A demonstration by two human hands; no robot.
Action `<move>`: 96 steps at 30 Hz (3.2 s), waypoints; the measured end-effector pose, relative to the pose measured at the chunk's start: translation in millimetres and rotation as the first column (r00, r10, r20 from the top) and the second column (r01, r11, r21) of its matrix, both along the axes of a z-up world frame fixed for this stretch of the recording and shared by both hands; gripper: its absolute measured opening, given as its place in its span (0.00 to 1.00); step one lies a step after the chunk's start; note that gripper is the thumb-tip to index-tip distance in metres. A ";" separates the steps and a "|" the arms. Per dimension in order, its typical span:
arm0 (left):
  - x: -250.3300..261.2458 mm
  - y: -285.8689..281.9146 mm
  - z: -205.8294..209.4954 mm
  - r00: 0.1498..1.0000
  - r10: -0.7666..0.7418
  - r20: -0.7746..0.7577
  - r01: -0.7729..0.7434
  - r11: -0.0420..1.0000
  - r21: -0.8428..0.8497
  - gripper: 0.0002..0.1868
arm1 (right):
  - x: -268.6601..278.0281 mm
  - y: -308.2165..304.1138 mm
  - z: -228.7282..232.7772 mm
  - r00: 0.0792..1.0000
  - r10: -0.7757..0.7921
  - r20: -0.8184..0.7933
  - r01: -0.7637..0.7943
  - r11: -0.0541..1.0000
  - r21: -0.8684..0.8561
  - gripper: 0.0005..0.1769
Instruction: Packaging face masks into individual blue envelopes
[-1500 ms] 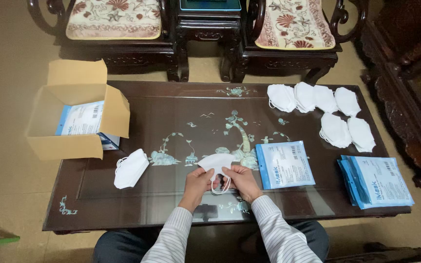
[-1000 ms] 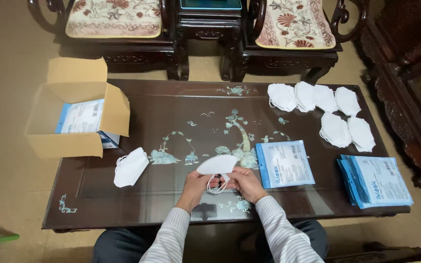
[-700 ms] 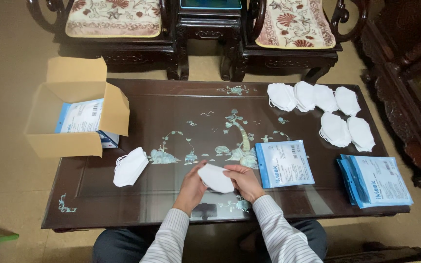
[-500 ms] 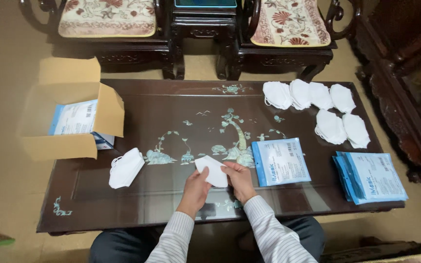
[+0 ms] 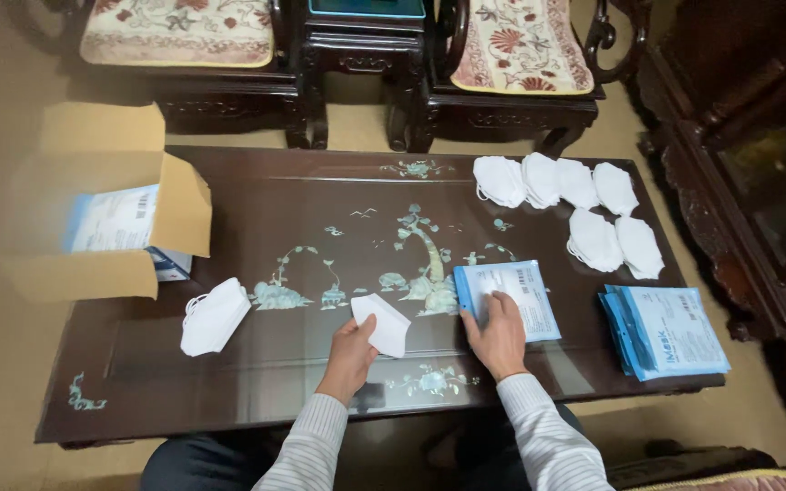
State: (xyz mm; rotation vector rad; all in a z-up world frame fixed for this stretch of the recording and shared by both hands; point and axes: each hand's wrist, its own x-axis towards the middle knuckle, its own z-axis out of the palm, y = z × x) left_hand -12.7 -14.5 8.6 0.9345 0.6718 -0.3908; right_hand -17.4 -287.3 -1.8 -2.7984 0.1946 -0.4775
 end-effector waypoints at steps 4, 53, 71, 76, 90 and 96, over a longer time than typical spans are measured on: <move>1.0 -2.5 -10.2 0.999 0.024 0.027 -0.024 1.000 -0.017 0.26 | -2.5 -3.2 -3.2 0.999 0.021 -0.029 -0.022 0.999 -0.036 0.28; -3.6 -33.4 2.5 0.984 -0.144 0.104 0.106 0.946 0.305 0.21 | -3.8 92.5 -18.0 0.910 0.415 0.010 -0.415 0.909 0.040 0.34; -4.7 -22.1 7.8 0.982 -0.182 0.055 0.141 0.891 0.431 0.21 | -6.4 99.9 -9.8 0.888 0.447 -0.107 -0.454 0.890 -0.044 0.34; 4.5 -24.1 -100.8 0.979 -0.175 0.106 0.108 0.880 0.463 0.16 | -4.8 101.6 -8.2 0.889 0.424 -0.175 -0.445 0.889 -0.106 0.36; -11.7 52.9 5.1 0.940 -0.219 0.262 0.040 0.832 0.553 0.22 | 7.7 43.7 -21.4 0.951 0.305 -0.048 -0.309 0.930 -0.199 0.35; -10.2 52.3 -14.2 0.923 -0.264 0.281 0.021 0.762 0.647 0.19 | 13.0 -42.0 -39.1 0.985 0.143 -0.101 -0.161 0.965 -0.205 0.32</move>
